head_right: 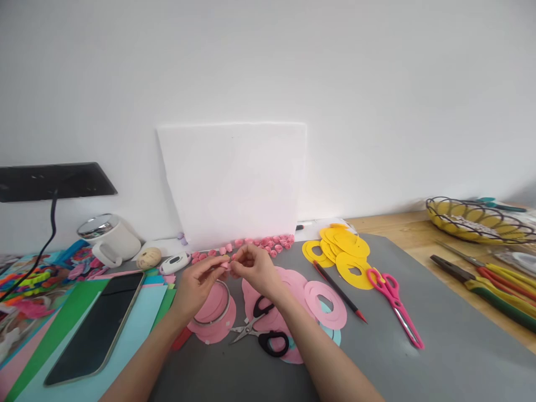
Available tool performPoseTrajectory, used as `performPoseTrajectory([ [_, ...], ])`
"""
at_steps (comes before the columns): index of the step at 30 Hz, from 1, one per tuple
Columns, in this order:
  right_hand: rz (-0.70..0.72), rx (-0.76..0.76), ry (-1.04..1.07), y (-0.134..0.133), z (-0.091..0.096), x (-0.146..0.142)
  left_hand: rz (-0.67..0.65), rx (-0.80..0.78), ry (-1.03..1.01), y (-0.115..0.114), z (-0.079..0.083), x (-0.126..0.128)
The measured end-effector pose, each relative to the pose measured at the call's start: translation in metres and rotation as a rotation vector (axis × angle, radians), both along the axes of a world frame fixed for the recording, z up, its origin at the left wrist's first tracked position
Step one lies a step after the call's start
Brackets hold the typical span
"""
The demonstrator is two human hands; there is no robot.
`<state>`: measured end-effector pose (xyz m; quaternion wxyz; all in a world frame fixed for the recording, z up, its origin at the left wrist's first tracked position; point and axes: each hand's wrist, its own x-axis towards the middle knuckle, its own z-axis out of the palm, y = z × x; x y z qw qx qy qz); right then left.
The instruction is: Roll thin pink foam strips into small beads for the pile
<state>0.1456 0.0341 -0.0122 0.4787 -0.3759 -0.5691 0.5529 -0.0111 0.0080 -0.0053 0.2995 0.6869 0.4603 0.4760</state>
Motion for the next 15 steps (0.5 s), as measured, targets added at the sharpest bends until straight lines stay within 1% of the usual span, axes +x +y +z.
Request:
performPoseTrajectory([
  [3, 0.029, -0.02, 0.065, 0.0004, -0.0056, 0.0011, 0.016, 0.014, -0.027, -0.0005, 0.0009, 0.0031],
  [7, 0.005, -0.046, 0.145, -0.0012, -0.0072, 0.0012, 0.046, 0.011, -0.022, -0.0017, 0.0034, 0.0043],
  [15, -0.039, -0.071, 0.057, -0.0023, -0.0056, 0.0023, 0.016, 0.05, 0.035, -0.001, 0.0007, 0.0026],
])
